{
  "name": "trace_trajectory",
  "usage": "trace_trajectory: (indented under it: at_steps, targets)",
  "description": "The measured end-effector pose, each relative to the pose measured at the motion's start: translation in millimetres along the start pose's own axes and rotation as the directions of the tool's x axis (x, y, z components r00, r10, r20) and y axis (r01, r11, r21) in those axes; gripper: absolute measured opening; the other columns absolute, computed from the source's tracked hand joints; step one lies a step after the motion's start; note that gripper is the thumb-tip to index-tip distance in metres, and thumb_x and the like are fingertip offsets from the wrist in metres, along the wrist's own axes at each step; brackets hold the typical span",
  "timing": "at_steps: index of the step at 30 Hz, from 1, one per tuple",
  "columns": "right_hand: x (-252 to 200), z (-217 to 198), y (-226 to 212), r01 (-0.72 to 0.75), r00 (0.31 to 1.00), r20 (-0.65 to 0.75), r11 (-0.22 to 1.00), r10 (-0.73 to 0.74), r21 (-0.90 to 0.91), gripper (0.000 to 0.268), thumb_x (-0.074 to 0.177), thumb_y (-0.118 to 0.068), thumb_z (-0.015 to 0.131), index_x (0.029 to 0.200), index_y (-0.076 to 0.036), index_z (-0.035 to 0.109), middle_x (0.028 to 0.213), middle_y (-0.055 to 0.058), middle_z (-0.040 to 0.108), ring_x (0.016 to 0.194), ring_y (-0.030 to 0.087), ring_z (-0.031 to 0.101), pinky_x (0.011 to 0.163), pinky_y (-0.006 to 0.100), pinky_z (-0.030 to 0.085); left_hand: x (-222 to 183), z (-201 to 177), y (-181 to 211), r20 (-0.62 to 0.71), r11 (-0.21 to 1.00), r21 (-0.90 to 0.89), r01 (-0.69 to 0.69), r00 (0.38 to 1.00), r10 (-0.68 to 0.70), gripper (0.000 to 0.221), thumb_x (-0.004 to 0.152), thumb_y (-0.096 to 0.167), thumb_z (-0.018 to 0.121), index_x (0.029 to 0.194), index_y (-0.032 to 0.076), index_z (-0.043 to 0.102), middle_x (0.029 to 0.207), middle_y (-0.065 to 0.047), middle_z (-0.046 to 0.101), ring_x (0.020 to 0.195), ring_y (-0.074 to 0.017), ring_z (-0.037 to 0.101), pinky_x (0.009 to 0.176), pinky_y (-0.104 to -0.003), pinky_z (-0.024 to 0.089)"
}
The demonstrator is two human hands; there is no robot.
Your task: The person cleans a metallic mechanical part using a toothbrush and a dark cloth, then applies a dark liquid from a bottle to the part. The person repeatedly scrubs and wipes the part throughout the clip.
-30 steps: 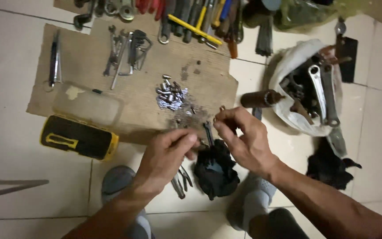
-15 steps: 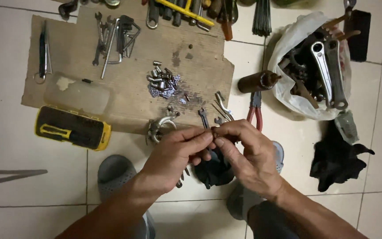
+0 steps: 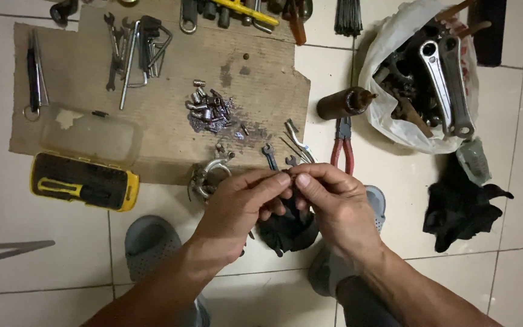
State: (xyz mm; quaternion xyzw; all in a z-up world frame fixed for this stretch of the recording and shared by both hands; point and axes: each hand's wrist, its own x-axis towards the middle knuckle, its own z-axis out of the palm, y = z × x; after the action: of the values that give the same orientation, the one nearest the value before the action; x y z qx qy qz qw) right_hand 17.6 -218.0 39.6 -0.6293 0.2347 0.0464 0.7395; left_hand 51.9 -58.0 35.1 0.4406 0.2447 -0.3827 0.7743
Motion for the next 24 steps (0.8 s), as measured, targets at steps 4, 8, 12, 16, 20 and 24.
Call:
trace_trajectory:
  at_steps: [4,8,12,16,20,24]
  targets:
    - [-3.7,8.7,-4.8,-0.057,0.998,-0.023,0.996,0.059,0.075,0.015,0.094,-0.003,0.066,0.102,0.006,0.075,0.081,0.018,0.069,0.053,0.016,0.058,0.045,0.026,0.046,4.1,-2.0,-8.8,0.009,0.999,0.026,-0.034,0.999,0.033,0.023,0.093,0.022,0.074,0.102,0.0,0.077,0.085,-0.016,0.074,0.068,-0.0213,0.068,0.059,-0.027,0.043]
    - [-1.8,7.2,-0.5,-0.051,0.998,-0.032,0.996,0.054,0.075,0.015,0.092,-0.002,0.068,0.102,0.007,0.075,0.078,0.02,0.069,0.051,0.017,0.06,0.043,0.025,0.046,3.3,-2.0,-8.0,0.008,0.999,0.029,-0.033,0.999,0.033,0.022,0.095,0.021,0.072,0.101,0.001,0.076,0.085,-0.016,0.074,0.068,-0.0215,0.068,0.06,-0.029,0.043]
    - [-2.2,5.1,5.1,0.008,1.0,-0.011,0.999,-0.007,0.043,0.014,0.09,0.0,0.07,0.101,0.007,0.075,0.075,0.019,0.068,0.05,0.017,0.061,0.044,0.025,0.047,3.8,-1.9,-9.9,0.001,0.998,0.034,-0.058,0.998,0.058,0.022,0.095,0.022,0.071,0.1,0.001,0.075,0.084,-0.016,0.074,0.066,-0.0211,0.068,0.059,-0.028,0.041]
    - [-1.1,5.0,3.8,0.041,0.999,0.005,0.999,-0.041,-0.015,0.015,0.089,0.002,0.071,0.102,0.008,0.075,0.074,0.018,0.067,0.052,0.018,0.062,0.047,0.026,0.049,1.4,-2.6,-7.5,-0.009,0.997,0.045,-0.062,0.998,0.062,0.022,0.094,0.021,0.072,0.1,0.0,0.076,0.083,-0.016,0.074,0.065,-0.021,0.068,0.058,-0.027,0.041]
    - [-1.9,3.6,1.8,0.083,0.996,0.032,0.989,-0.08,-0.126,0.015,0.089,0.001,0.072,0.102,0.006,0.076,0.072,0.017,0.067,0.054,0.02,0.065,0.049,0.027,0.05,-1.7,-3.9,-6.4,-0.025,0.996,0.064,-0.064,0.998,0.066,0.024,0.094,0.02,0.071,0.103,-0.001,0.076,0.084,-0.019,0.073,0.065,-0.0229,0.068,0.058,-0.029,0.043]
    - [-7.5,7.2,-4.9,0.046,0.997,0.064,0.986,-0.037,-0.159,0.017,0.089,-0.002,0.073,0.103,0.006,0.077,0.077,0.018,0.069,0.06,0.018,0.061,0.055,0.03,0.053,-1.5,-7.4,-19.8,-0.013,0.993,0.098,-0.071,0.997,0.073,0.029,0.092,0.023,0.074,0.103,-0.003,0.076,0.087,-0.02,0.073,0.069,-0.0227,0.068,0.06,-0.03,0.043]
